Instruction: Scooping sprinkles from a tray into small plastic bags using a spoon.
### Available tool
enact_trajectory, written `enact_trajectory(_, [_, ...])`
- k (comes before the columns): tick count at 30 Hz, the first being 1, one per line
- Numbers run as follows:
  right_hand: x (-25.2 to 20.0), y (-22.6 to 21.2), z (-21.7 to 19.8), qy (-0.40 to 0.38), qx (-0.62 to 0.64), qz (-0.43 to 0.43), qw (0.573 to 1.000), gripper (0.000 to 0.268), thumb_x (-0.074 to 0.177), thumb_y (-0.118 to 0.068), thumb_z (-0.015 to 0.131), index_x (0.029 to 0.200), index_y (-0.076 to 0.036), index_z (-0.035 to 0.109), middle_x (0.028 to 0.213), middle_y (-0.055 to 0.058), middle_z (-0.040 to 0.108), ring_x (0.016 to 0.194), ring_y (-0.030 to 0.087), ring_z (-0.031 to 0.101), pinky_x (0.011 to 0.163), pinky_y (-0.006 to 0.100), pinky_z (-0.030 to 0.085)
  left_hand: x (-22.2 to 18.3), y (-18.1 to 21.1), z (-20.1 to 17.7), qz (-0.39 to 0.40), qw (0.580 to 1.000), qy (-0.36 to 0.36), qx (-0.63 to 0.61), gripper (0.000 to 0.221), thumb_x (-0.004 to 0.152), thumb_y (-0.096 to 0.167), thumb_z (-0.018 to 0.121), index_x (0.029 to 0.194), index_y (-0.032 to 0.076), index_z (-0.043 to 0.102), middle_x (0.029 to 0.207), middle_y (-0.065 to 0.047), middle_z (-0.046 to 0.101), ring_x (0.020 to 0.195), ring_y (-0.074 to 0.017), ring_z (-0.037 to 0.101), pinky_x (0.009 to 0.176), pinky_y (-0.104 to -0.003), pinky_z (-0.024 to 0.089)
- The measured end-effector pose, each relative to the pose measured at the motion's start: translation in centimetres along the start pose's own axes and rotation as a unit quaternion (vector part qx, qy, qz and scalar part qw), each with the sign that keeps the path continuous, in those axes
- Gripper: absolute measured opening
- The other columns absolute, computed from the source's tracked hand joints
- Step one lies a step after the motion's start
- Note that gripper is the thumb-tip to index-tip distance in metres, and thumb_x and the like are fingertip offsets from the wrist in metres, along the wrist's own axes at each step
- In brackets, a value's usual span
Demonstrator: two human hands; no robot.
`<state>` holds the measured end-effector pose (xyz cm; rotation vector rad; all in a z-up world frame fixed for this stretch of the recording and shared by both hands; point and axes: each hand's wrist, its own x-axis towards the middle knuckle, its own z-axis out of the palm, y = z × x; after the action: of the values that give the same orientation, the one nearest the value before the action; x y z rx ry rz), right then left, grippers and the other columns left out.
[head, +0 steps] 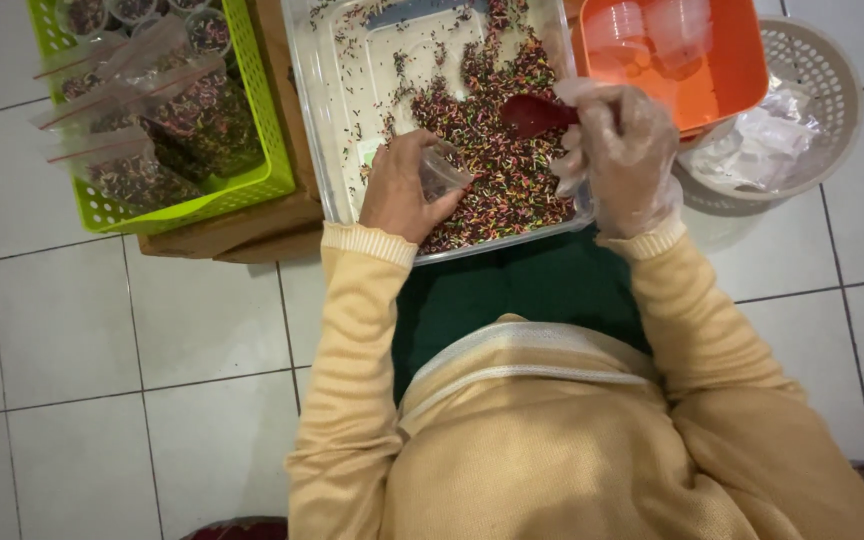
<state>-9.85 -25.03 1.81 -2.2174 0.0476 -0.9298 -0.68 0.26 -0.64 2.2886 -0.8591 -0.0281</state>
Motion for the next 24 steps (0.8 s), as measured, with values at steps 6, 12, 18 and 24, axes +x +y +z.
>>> enact_trajectory(6, [0.8, -2.3, -1.0, -0.040, 0.242, 0.089, 0.965, 0.018, 0.114, 0.008, 0.048, 0.099, 0.009, 0.058, 0.062, 0.017, 0.060, 0.056, 0.025, 0.073, 0.039, 0.025, 0.054, 0.1, 0.3, -0.3, -0.004, 1.000, -0.007, 0.005, 0.062, 0.078, 0.031, 0.092, 0.123, 0.012, 0.053, 0.114, -0.014, 0.067, 0.105, -0.0326, 0.062, 0.093, -0.049, 0.050])
enact_trajectory(12, [2.6, -5.5, -1.1, -0.100, 0.293, -0.087, 0.947, 0.019, 0.113, 0.018, 0.040, 0.122, 0.014, 0.057, 0.074, 0.023, 0.067, 0.059, 0.020, 0.073, 0.049, 0.022, 0.060, -0.1, -1.5, 0.8, 0.043, 0.999, 0.017, 0.016, 0.073, 0.076, 0.027, 0.094, 0.129, 0.010, 0.046, 0.117, -0.017, 0.064, 0.104, -0.0344, 0.061, 0.088, -0.048, 0.050])
enact_trajectory(18, [2.4, -5.3, -1.0, -0.062, 0.187, -0.048, 0.979, 0.017, 0.113, 0.011, 0.046, 0.118, 0.013, 0.062, 0.076, 0.022, 0.065, 0.058, 0.023, 0.071, 0.047, 0.024, 0.053, -0.1, -0.4, 0.2, 0.018, 1.000, 0.004, 0.005, 0.067, 0.077, 0.027, 0.093, 0.125, 0.014, 0.049, 0.117, -0.014, 0.066, 0.103, -0.0330, 0.062, 0.089, -0.048, 0.051])
enact_trajectory(24, [0.5, 2.1, 0.8, -0.010, -0.011, -0.074, 0.997, 0.027, 0.112, 0.008, 0.050, 0.089, 0.003, 0.065, 0.070, 0.007, 0.065, 0.051, 0.010, 0.051, 0.040, 0.026, 0.035, -0.1, -0.3, 0.1, 0.019, 1.000, 0.005, 0.006, 0.065, 0.077, 0.029, 0.092, 0.125, 0.012, 0.050, 0.119, -0.015, 0.063, 0.103, -0.0337, 0.059, 0.086, -0.047, 0.049])
